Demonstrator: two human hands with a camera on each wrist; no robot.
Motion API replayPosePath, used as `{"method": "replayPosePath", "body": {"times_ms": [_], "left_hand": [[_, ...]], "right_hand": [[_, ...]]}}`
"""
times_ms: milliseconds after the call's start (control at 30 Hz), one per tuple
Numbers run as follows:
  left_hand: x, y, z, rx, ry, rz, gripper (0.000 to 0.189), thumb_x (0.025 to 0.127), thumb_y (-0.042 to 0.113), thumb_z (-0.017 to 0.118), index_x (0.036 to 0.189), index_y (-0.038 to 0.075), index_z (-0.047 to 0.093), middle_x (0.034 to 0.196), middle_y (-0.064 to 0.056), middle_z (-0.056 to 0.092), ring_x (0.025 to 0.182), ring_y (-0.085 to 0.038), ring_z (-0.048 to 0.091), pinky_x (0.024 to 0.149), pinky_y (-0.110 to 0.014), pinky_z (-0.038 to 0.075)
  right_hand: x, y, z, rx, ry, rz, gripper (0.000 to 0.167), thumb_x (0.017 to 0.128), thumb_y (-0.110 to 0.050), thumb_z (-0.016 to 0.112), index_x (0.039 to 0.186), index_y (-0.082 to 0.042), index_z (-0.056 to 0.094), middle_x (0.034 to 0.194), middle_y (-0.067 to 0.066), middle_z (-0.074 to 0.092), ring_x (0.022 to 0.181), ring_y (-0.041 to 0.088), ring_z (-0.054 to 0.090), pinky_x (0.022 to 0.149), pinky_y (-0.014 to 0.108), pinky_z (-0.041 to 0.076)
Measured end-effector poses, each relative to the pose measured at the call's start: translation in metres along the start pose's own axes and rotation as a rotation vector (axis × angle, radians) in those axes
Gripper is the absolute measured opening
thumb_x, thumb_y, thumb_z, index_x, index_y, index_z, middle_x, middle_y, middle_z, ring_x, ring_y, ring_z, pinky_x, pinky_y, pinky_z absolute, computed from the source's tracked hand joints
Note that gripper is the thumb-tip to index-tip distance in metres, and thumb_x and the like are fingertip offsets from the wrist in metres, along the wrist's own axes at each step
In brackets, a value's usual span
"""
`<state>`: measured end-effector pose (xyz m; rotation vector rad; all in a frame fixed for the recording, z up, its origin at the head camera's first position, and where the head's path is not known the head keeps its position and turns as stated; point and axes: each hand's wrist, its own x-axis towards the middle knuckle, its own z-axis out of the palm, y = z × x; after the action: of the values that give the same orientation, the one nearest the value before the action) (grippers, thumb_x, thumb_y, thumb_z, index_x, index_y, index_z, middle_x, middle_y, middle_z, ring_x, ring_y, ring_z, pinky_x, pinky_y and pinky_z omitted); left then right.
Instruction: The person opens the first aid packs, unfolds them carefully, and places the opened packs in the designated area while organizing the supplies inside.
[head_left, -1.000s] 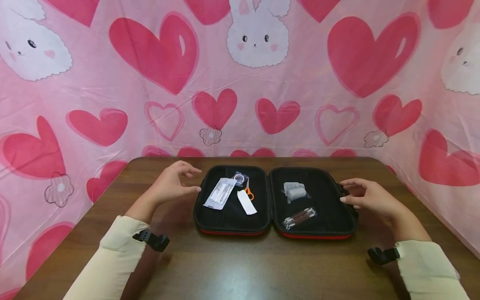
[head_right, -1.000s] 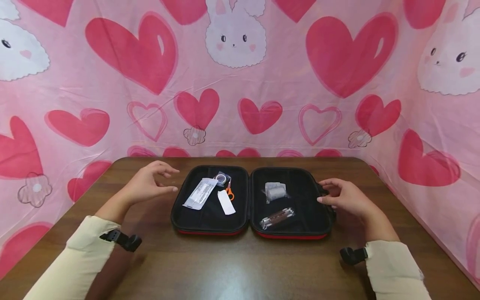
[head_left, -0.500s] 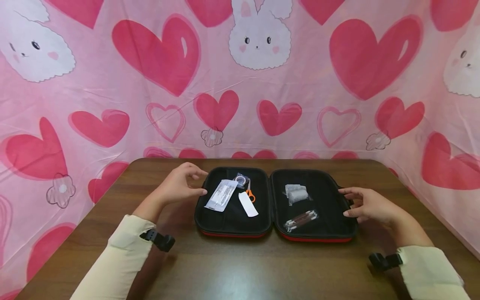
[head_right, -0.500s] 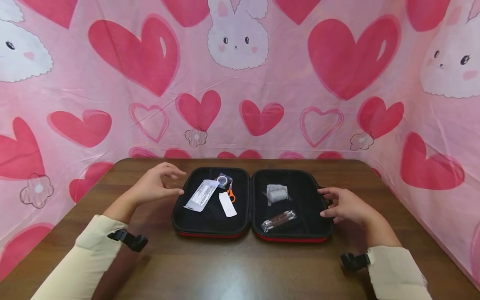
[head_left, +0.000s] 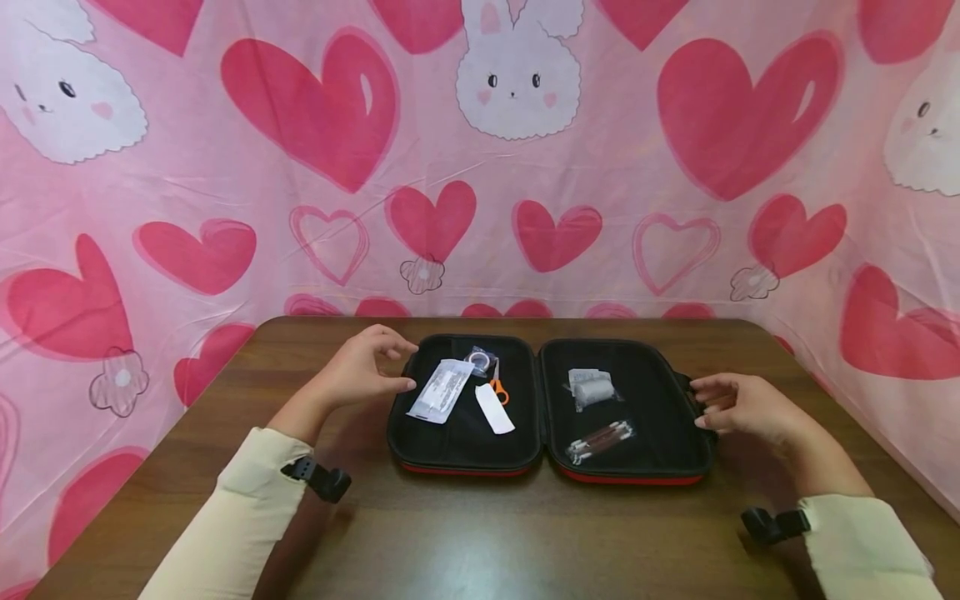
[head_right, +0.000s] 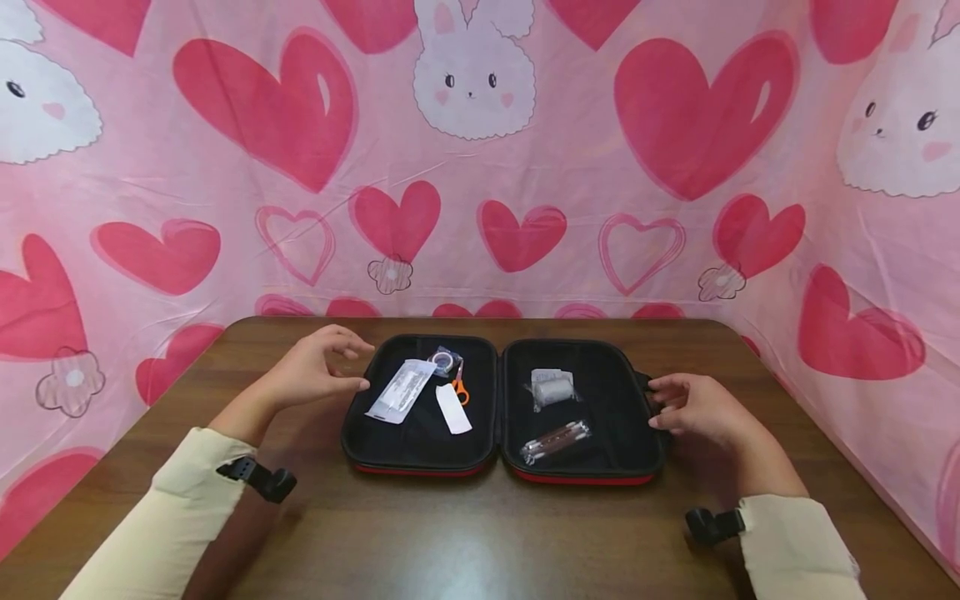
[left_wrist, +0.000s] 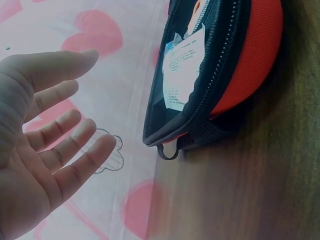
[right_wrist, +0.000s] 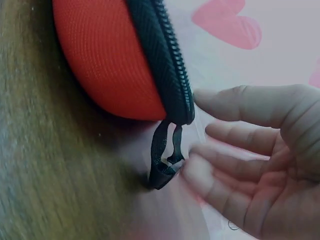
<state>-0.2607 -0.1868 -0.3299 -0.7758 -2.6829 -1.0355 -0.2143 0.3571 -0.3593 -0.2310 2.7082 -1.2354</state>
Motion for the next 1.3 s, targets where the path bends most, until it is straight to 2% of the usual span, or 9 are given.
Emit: {"method": "replayPosePath", "body": {"times_ms": [100,167,333,533,700,800,1000,1300], "left_hand": [[-0.001,-0.001,0.000,-0.009,-0.006,-0.010,0.043,0.071,0.015,0.087,0.111,0.007,0.072,0.113,-0.011,0.058,0.101,-0.033,0.058,0.075,-0.045,0.057],[-0.002,-0.002,0.001,-0.011,-0.010,-0.015,0.043,0.071,0.015,0.087,0.111,0.007,0.071,0.113,-0.011,0.058,0.102,-0.035,0.058,0.075,-0.046,0.057],[-0.003,-0.003,0.001,-0.004,-0.017,-0.029,0.043,0.072,0.016,0.087,0.111,0.008,0.071,0.113,-0.010,0.058,0.103,-0.035,0.058,0.076,-0.044,0.057],[-0.001,-0.004,0.002,0.010,-0.030,-0.040,0.045,0.072,0.018,0.087,0.113,0.009,0.070,0.113,-0.008,0.059,0.103,-0.032,0.059,0.074,-0.036,0.055],[0.004,-0.005,0.003,0.008,-0.045,-0.028,0.044,0.073,0.018,0.087,0.113,0.010,0.070,0.112,-0.009,0.061,0.103,-0.031,0.060,0.072,-0.032,0.054],[0.008,-0.004,0.004,-0.002,-0.066,-0.027,0.045,0.073,0.019,0.086,0.114,0.011,0.070,0.114,-0.011,0.062,0.103,-0.030,0.061,0.071,-0.033,0.054],[0.016,-0.004,0.007,-0.011,-0.121,-0.049,0.048,0.075,0.020,0.085,0.119,0.009,0.068,0.117,-0.013,0.064,0.103,-0.026,0.063,0.076,-0.038,0.054],[0.029,-0.005,0.015,-0.014,-0.218,-0.099,0.050,0.076,0.019,0.084,0.121,0.006,0.068,0.119,-0.016,0.064,0.103,-0.027,0.064,0.075,-0.034,0.056]], "right_hand": [[0.001,0.002,-0.001,-0.114,0.012,-0.005,0.069,0.080,-0.017,0.080,0.130,0.017,0.047,0.119,0.034,0.058,0.104,0.044,0.060,0.081,0.047,0.055],[0.003,0.004,-0.001,-0.127,-0.009,-0.001,0.072,0.081,-0.019,0.080,0.131,0.019,0.044,0.122,0.037,0.055,0.110,0.047,0.057,0.082,0.047,0.055],[0.006,0.005,0.001,-0.068,-0.037,0.009,0.075,0.081,-0.013,0.080,0.134,0.019,0.039,0.126,0.041,0.048,0.109,0.047,0.057,0.076,0.038,0.057],[0.007,0.007,-0.001,-0.094,-0.051,-0.030,0.071,0.081,-0.009,0.078,0.135,0.018,0.041,0.125,0.040,0.050,0.105,0.043,0.060,0.080,0.040,0.057],[0.007,0.009,-0.002,-0.049,-0.075,-0.033,0.070,0.082,-0.008,0.077,0.136,0.017,0.040,0.124,0.039,0.052,0.105,0.042,0.060,0.078,0.040,0.057],[0.006,0.009,-0.001,-0.021,-0.082,-0.019,0.072,0.081,-0.009,0.078,0.137,0.016,0.040,0.124,0.038,0.052,0.106,0.042,0.060,0.078,0.039,0.058],[0.004,0.009,0.000,0.005,-0.086,-0.018,0.073,0.081,-0.010,0.078,0.138,0.016,0.039,0.124,0.038,0.052,0.106,0.041,0.060,0.078,0.039,0.058],[0.003,0.009,0.000,0.009,-0.089,-0.020,0.073,0.081,-0.009,0.078,0.137,0.016,0.039,0.125,0.038,0.052,0.106,0.041,0.059,0.078,0.039,0.058]]}}
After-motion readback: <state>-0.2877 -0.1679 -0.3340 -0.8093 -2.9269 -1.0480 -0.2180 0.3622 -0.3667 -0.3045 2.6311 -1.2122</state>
